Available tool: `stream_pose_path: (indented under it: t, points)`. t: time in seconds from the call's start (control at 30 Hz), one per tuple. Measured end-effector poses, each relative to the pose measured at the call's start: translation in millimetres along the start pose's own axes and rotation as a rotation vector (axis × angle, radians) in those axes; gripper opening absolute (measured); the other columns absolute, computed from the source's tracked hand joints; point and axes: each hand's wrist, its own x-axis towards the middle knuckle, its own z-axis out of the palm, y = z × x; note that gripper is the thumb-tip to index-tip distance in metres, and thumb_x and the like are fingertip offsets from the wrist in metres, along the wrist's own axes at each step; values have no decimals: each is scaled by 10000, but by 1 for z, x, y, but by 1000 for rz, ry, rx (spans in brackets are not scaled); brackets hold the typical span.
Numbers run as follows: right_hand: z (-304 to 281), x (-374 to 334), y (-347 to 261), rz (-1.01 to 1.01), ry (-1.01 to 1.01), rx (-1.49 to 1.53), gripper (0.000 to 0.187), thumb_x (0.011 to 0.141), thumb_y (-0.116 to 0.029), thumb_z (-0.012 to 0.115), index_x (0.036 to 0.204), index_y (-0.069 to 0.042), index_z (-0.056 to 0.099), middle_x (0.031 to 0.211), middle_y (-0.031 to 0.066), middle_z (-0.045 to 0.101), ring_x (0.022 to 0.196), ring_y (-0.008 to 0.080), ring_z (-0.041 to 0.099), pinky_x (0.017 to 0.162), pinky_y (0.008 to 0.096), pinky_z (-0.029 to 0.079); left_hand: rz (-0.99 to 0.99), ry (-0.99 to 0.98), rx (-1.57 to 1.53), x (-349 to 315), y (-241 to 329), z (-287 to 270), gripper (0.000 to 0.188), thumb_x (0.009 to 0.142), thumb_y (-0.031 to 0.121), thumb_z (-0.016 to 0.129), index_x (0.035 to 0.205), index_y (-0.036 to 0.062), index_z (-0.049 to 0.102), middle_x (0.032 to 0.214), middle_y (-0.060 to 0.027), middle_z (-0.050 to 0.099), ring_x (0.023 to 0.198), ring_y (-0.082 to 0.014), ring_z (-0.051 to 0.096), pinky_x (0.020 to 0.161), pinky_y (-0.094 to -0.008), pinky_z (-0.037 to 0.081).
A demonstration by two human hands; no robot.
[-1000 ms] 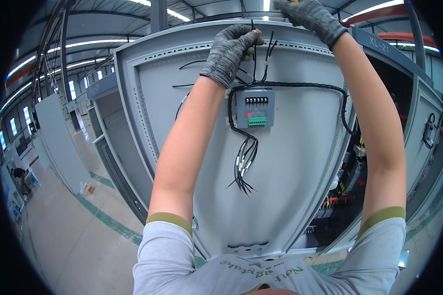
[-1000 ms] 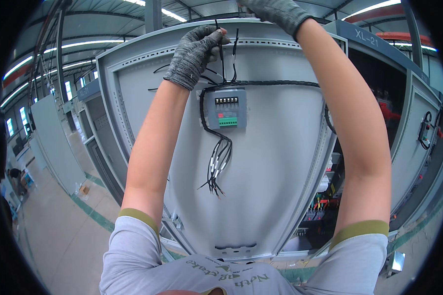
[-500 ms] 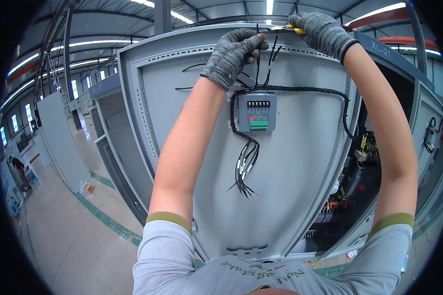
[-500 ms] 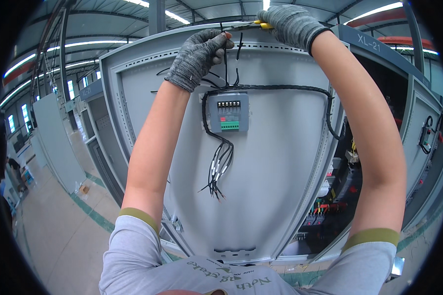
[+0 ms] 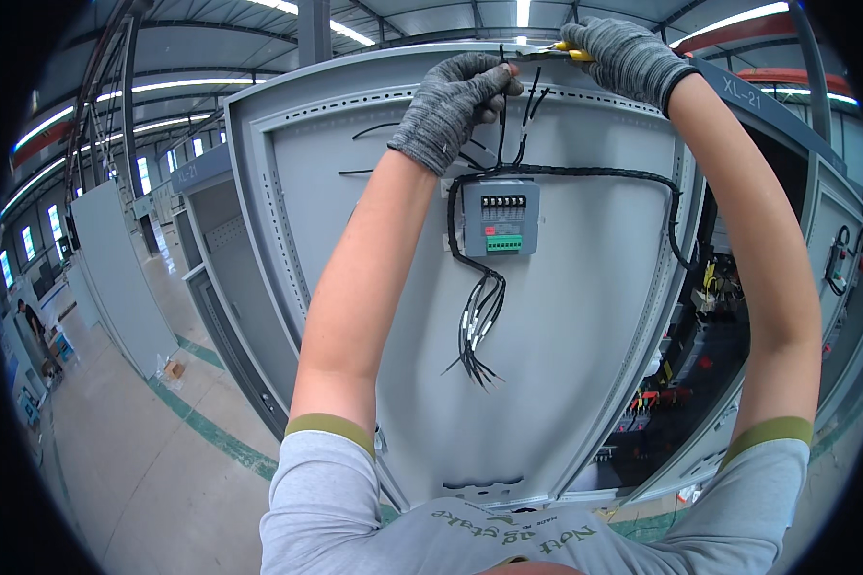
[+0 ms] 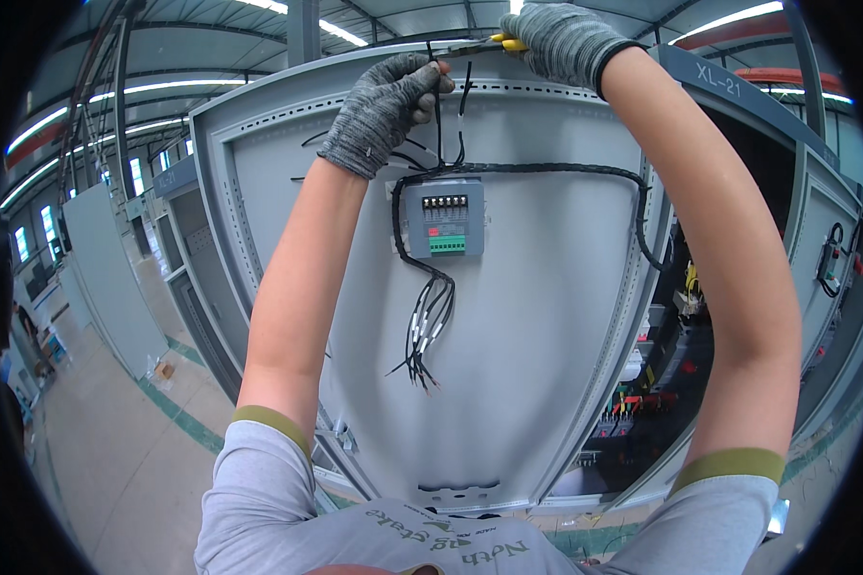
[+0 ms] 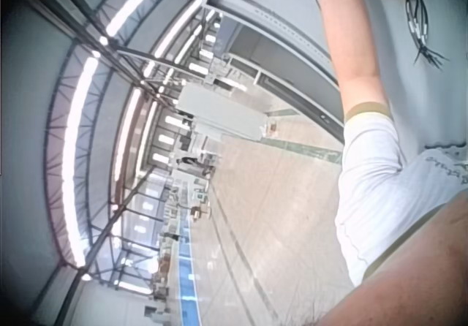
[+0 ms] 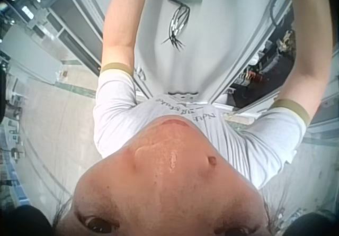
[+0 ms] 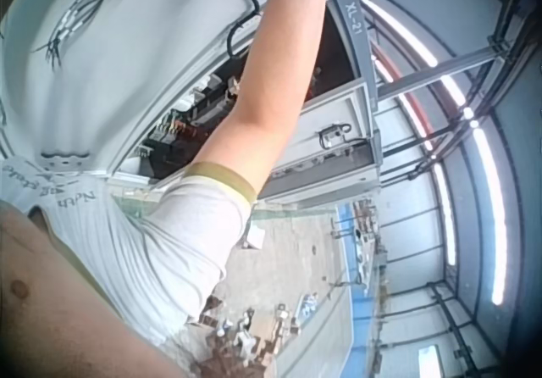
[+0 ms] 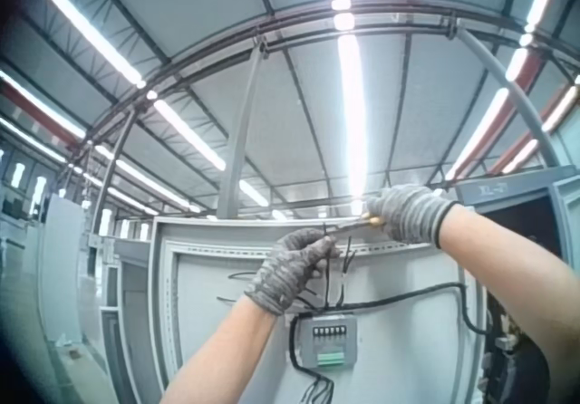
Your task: The person strips insulation from multiple black wires, cuts them to length, and crimps red connectors onto the wire ends using pliers and a crimping tool. The person then organizes the prepared wires inside an open electrical cabinet.
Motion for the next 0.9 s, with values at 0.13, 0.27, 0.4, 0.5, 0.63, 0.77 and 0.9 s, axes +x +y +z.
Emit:
stream_pose_path:
  t: [0.13, 0.27, 0.4, 0.5, 0.63, 0.77, 0.9]
  points:
    - [4, 3, 7, -32, -6, 13, 269, 877, -145, 655, 1130, -103, 575, 839, 103, 646, 791, 247, 648, 752, 365, 531, -4, -12, -4, -1, 1, 0, 226, 895, 183, 676, 1042, 12, 653, 877, -90, 680, 633, -52, 581, 514, -163, 467]
    - [7, 7, 11, -58, 13, -18, 303, 863, -114, 663, 1152, -106, 569, 852, 102, 644, 797, 252, 643, 762, 363, 529, -3, -12, 13, 0, 2, -2, 226, 900, 176, 669, 1050, 9, 650, 882, -87, 678, 636, -53, 577, 516, -164, 468]
    - [10, 3, 8, -68, 97, -14, 347, 842, -75, 673, 1173, -104, 574, 861, 105, 645, 805, 264, 646, 751, 377, 531, -5, -35, 5, 1, 0, -3, 225, 904, 177, 665, 1053, 9, 649, 879, -84, 678, 638, -53, 576, 522, -164, 469]
    - [16, 5, 26, -175, 181, -138, 311, 887, -179, 658, 1174, -84, 585, 805, 63, 616, 720, 196, 616, 685, 341, 516, 4, -63, -17, 4, -1, 0, 225, 905, 179, 662, 1053, 9, 650, 877, -84, 680, 638, -53, 577, 525, -163, 469]
    - [-61, -6, -25, -30, -227, -132, 165, 820, -198, 633, 955, -105, 657, 824, 95, 682, 774, 285, 661, 681, 391, 511, 15, -38, 38, 3, -1, -9, 226, 907, 182, 659, 1052, 9, 650, 881, -88, 684, 635, -54, 580, 522, -163, 470]
    - [-57, -11, -26, 15, -235, -70, 190, 802, -160, 628, 983, -107, 648, 824, 116, 684, 782, 289, 670, 703, 401, 517, 23, -25, 30, 4, -1, -9, 226, 911, 180, 653, 1060, 10, 644, 894, -96, 685, 634, -60, 583, 517, -167, 471]
    - [-48, -14, -25, 47, -203, -80, 178, 805, -153, 618, 969, -96, 653, 810, 128, 685, 759, 305, 672, 696, 408, 523, 20, -48, -2, 5, -2, -8, 228, 903, 183, 663, 1058, 16, 643, 894, -102, 685, 642, -63, 585, 522, -178, 484]
